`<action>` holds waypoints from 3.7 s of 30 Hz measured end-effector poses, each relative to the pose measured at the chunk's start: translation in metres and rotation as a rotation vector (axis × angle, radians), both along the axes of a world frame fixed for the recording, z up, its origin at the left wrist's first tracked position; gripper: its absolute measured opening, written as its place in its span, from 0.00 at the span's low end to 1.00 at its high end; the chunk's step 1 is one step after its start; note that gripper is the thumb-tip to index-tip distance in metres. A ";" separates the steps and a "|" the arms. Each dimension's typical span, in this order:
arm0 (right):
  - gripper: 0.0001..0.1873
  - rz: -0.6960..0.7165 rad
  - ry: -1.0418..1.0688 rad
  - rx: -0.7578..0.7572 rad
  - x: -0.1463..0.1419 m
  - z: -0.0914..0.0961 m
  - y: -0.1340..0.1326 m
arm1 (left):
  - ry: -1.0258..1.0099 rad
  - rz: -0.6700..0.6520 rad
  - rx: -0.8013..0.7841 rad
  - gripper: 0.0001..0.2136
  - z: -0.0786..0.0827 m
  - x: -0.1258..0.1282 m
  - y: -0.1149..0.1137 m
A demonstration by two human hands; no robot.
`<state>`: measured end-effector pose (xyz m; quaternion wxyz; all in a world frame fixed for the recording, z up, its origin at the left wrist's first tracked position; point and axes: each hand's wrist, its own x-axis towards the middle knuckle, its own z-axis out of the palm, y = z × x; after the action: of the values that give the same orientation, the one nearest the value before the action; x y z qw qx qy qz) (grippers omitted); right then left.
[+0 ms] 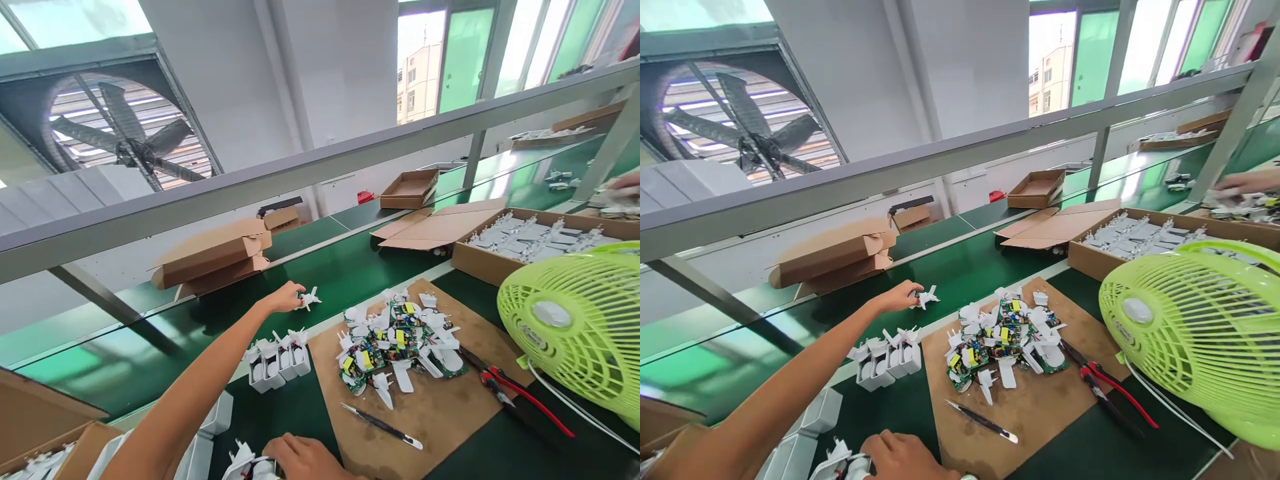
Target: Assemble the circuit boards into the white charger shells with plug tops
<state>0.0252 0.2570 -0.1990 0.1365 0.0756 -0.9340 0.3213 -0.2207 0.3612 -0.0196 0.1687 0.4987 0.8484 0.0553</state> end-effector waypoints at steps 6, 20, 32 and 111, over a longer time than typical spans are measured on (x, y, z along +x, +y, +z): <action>0.18 -0.017 0.055 0.012 -0.011 0.000 -0.008 | -0.018 -0.023 -0.087 0.14 -0.005 0.018 0.020; 0.10 0.037 0.335 0.358 0.007 0.041 0.003 | -0.227 -0.374 0.224 0.20 0.034 0.142 0.015; 0.15 0.114 0.187 0.418 0.043 0.085 0.018 | -0.316 -0.428 0.263 0.36 0.046 0.154 -0.054; 0.24 -0.231 -0.173 -1.057 0.036 0.098 0.017 | -0.197 0.389 1.003 0.31 -0.098 0.236 -0.267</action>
<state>0.0610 0.2741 -0.1012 0.1131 -0.1330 -0.6555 0.7347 0.0154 0.0945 -0.1173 -0.0243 0.3443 0.7748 0.5298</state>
